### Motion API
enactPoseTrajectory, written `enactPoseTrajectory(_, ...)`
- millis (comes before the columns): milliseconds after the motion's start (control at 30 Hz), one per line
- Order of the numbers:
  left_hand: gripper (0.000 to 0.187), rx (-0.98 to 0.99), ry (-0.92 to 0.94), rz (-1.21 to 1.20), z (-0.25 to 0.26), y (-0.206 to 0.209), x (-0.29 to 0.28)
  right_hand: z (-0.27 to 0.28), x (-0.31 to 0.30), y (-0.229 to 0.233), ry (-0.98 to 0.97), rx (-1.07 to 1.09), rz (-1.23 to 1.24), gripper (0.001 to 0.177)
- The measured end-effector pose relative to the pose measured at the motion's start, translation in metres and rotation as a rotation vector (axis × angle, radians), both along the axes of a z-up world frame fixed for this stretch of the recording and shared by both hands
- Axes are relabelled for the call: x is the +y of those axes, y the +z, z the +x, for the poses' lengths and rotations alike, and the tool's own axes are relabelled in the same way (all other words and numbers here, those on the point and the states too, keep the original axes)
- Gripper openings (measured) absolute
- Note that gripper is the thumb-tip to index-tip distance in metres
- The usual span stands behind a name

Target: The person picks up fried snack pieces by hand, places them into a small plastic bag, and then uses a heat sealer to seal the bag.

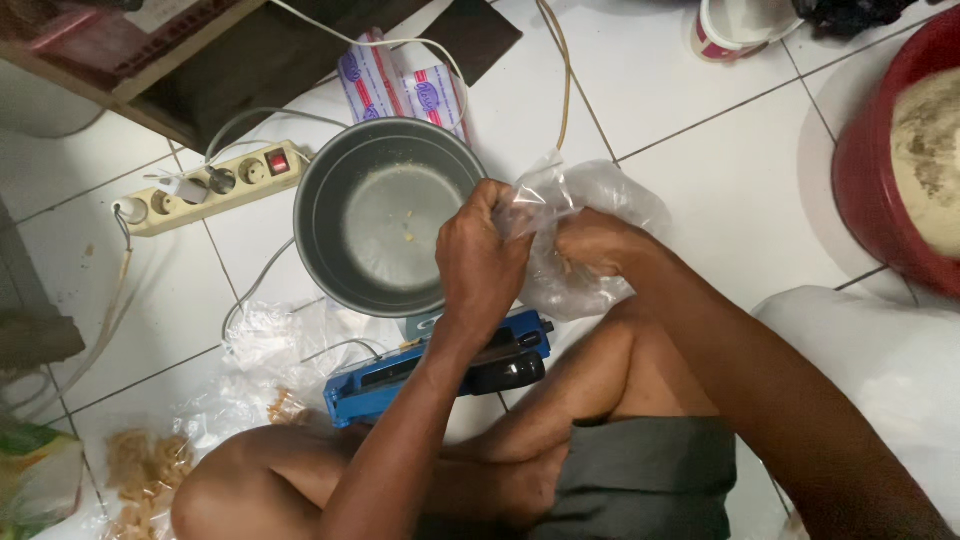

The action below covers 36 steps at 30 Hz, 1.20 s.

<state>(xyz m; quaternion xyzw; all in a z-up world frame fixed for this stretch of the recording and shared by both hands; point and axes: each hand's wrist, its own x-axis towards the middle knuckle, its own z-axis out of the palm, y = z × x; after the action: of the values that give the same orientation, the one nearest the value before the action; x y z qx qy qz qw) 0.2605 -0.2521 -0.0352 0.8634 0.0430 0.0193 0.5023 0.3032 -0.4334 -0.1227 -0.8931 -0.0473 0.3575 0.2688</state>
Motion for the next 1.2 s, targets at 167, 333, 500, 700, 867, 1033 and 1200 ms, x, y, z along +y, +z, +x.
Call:
enactPoseTrajectory(167,0.018,-0.007,0.026,0.013,0.0,-0.003,0.002,0.005,0.011,-0.013,0.005,-0.106,0.038,0.038)
enactPoseTrajectory(333,0.02,0.017,0.029,0.007,0.003,-0.004,0.005,0.004,0.023,0.006,-0.057,-0.136,-0.027,0.039)
enactPoseTrajectory(500,0.016,0.035,0.034,-0.004,0.007,0.003,0.007,0.01,0.011,0.018,-0.389,0.073,0.297,0.027)
enactPoseTrajectory(700,0.017,0.121,0.07,-0.017,0.014,-0.01,0.008,0.009,0.012,0.073,-0.333,0.192,0.356,0.02)
enactPoseTrajectory(867,0.02,0.067,0.086,-0.057,0.01,-0.006,0.016,0.002,0.004,0.119,-0.309,0.211,0.335,0.024)
enactPoseTrajectory(1033,0.022,0.002,0.19,-0.256,-0.006,-0.01,0.06,-0.002,0.017,0.167,-0.367,0.249,0.395,0.022)
enactPoseTrajectory(1200,0.021,-0.038,0.253,-0.264,-0.033,-0.018,0.134,0.006,0.11,0.201,-0.075,0.26,0.174,0.038)
